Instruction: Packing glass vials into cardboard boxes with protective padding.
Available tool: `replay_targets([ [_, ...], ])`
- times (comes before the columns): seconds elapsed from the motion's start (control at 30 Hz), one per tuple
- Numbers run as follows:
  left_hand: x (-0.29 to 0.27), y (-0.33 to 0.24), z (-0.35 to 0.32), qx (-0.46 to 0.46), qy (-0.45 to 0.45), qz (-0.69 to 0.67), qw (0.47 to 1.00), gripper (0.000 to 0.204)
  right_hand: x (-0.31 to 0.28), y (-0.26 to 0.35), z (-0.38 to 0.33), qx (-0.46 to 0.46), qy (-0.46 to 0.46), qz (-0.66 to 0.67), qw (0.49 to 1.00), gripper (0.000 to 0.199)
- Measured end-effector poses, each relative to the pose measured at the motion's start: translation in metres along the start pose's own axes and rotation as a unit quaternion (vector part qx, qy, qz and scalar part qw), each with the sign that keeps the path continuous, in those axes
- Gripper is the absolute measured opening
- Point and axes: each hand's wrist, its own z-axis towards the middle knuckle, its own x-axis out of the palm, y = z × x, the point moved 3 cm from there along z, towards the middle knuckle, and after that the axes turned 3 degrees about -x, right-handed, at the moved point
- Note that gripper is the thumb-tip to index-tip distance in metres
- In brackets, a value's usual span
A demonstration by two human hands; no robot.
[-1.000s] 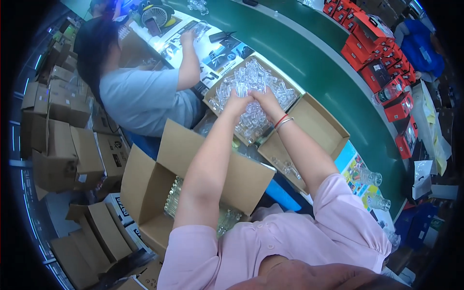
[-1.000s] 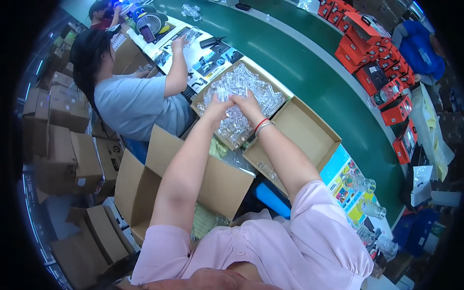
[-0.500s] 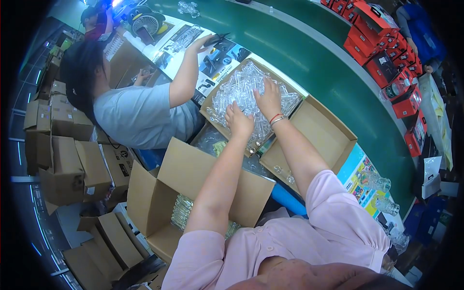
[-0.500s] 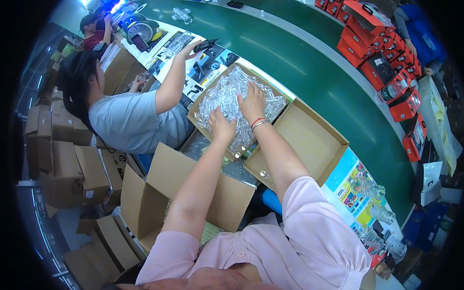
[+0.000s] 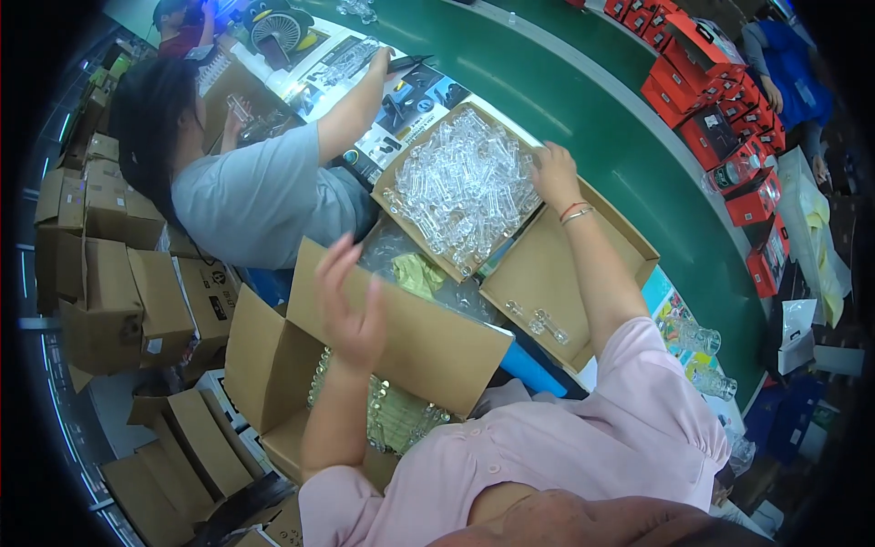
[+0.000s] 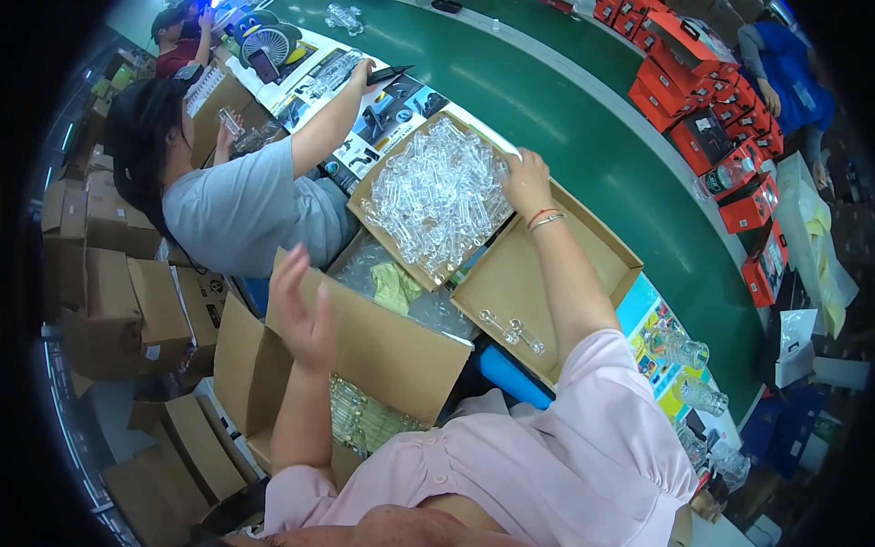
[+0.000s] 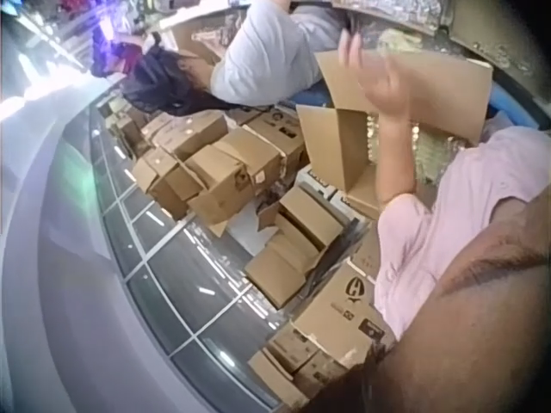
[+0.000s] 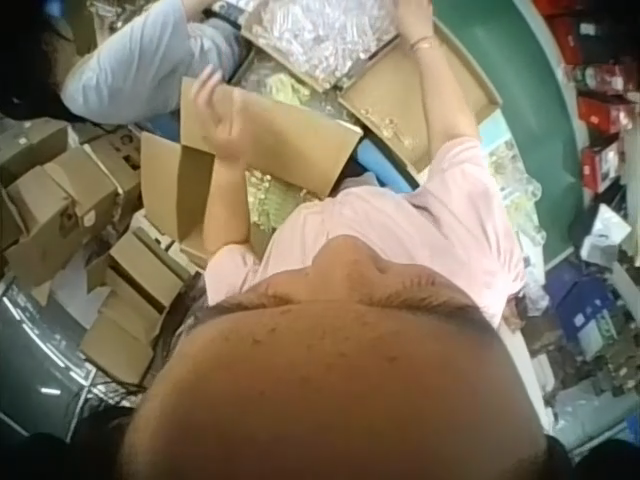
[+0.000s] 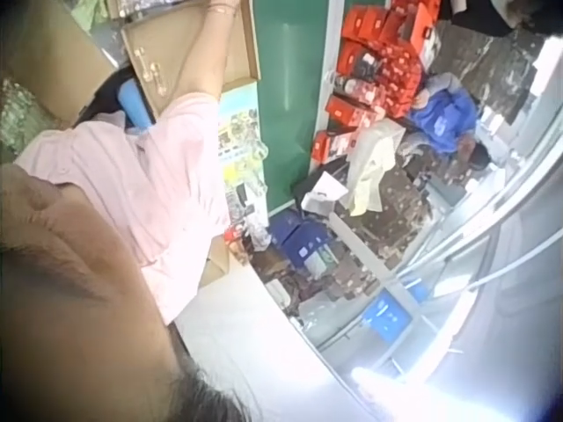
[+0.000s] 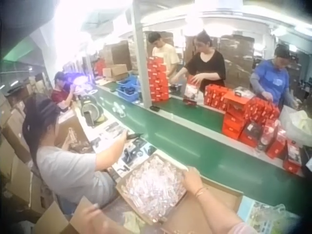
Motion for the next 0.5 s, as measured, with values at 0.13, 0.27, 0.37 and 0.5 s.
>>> replay_targets([
  [0.13,-0.042,0.023,-0.108,-0.061,-0.044,0.107,0.991,0.04,-0.011,-0.029,-0.023,0.025,0.196,-0.135,0.971,0.022],
  [0.27,-0.084,0.044,-0.238,-0.187,-0.035,0.232,0.954,0.049,0.014,-0.002,-0.014,0.04,0.164,-0.075,0.983,0.021],
  [0.37,-0.087,0.063,-0.327,-0.376,0.033,0.258,0.889,0.062,0.039,-0.009,-0.011,0.128,0.23,-0.02,0.965,0.024],
  [0.5,-0.082,0.106,-0.407,-0.547,0.147,0.247,0.786,0.068,0.047,-0.024,-0.008,-0.176,0.352,-0.253,0.884,0.016],
])
